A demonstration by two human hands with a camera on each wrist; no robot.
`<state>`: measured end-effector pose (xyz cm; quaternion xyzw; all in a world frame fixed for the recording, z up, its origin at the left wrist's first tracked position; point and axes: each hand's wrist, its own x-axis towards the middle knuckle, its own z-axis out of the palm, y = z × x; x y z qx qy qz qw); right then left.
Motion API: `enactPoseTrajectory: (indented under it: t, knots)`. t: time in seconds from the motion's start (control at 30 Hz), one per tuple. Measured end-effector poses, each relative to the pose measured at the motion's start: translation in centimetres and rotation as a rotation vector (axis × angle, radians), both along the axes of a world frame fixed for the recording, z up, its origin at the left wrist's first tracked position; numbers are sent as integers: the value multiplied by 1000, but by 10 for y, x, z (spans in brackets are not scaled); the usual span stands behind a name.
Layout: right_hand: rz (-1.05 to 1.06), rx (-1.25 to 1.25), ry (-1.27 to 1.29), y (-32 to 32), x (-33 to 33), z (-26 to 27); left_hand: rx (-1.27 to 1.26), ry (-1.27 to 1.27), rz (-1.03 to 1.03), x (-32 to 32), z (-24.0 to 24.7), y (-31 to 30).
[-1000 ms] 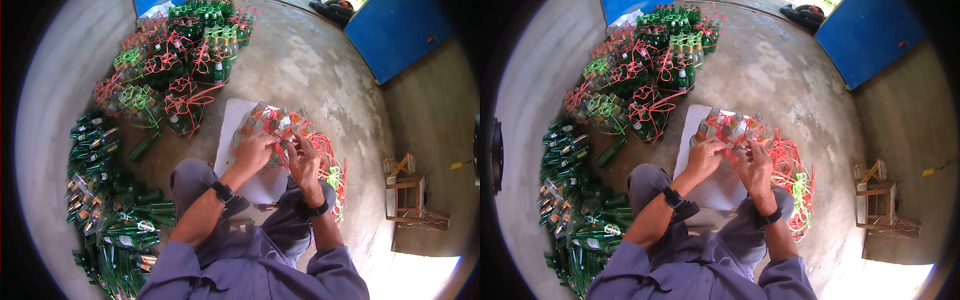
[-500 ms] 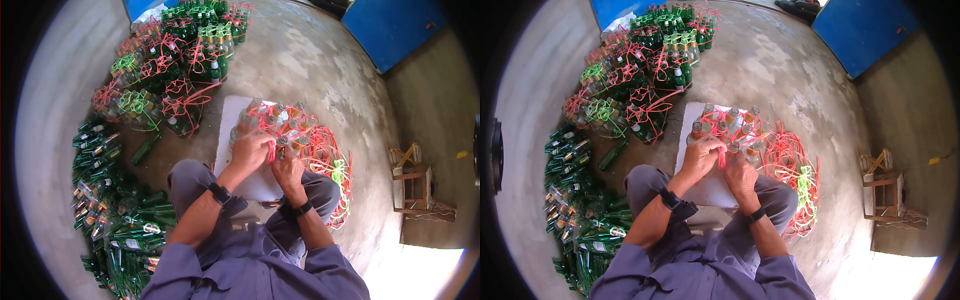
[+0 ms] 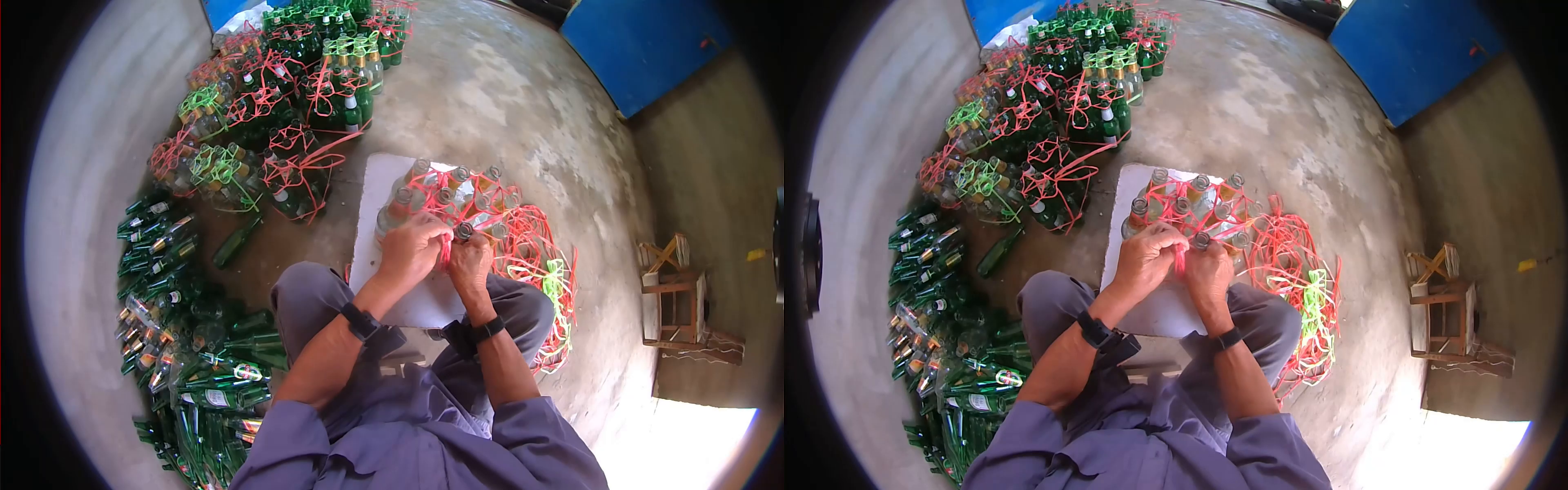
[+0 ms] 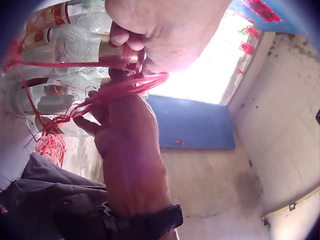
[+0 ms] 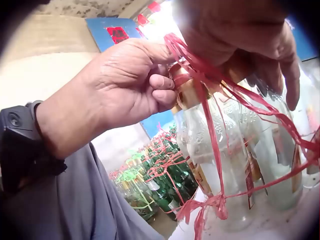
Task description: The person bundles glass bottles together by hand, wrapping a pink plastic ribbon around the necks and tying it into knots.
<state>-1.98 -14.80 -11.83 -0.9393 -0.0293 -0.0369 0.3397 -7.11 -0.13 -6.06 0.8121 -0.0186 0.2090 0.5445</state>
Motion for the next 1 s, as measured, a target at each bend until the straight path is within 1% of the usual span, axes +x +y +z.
enactPoseTrajectory:
  t: [0.03, 0.07, 0.13, 0.17, 0.23, 0.27, 0.37, 0.47, 0.53, 0.57, 0.63, 0.67, 0.7, 0.77, 0.8, 0.83, 0.87, 0.9, 0.93, 1.0]
  knots:
    - [25, -41, -29, -2, 2, -9, -1, -1, -6, 0, 0, 0]
    - [21, -41, -28, -2, -1, -5, -2, -1, -13, 0, -1, 0]
    - [32, 101, -51, -4, -5, 3, 14, -8, -33, -1, -3, 0]
    - [29, 100, -53, -7, -5, 1, 31, -18, -45, 0, -1, 0]
    - [84, 351, -63, -14, -7, -3, 67, -13, -39, -4, 1, -4]
    - [85, 349, -63, -13, -8, 2, 106, -8, -32, -6, 3, -5]
    - [98, 337, -38, -13, -12, 11, 117, 10, -10, -6, 5, -6]
    - [75, 388, 29, -11, -11, 9, 73, 14, -27, -3, 3, -3]
    - [20, 289, 23, -12, -11, 1, 71, 8, -40, -2, 2, 0]
    - [19, 291, 20, -13, -13, 5, 66, 1, -52, -1, 1, 0]
    - [-19, 540, 182, -16, -21, 37, 73, -3, -44, -3, 2, -1]
    - [59, 599, 171, -18, -28, 62, 79, -6, -33, -4, 3, -2]
    - [62, 597, 172, -26, -27, 62, 78, -6, -29, -4, 2, -3]
    - [42, 514, 91, -40, -24, 60, 105, -5, -5, -3, -1, -4]
    - [-19, 484, 192, -30, -25, 98, 103, -6, -5, -3, -1, -4]
    - [-19, 482, 190, -28, -18, 111, 74, -3, -7, -3, 0, -4]
    - [-28, 527, 324, -29, -9, 121, 44, 0, -9, -3, 1, -4]
    - [-36, 570, 460, -31, -2, 127, 43, -2, -8, -4, 2, -4]
    - [15, 657, 502, -33, 5, 123, 45, 17, -20, -4, 1, -3]
    - [44, 704, 544, -30, 11, 128, 47, 29, -24, -3, 0, -1]
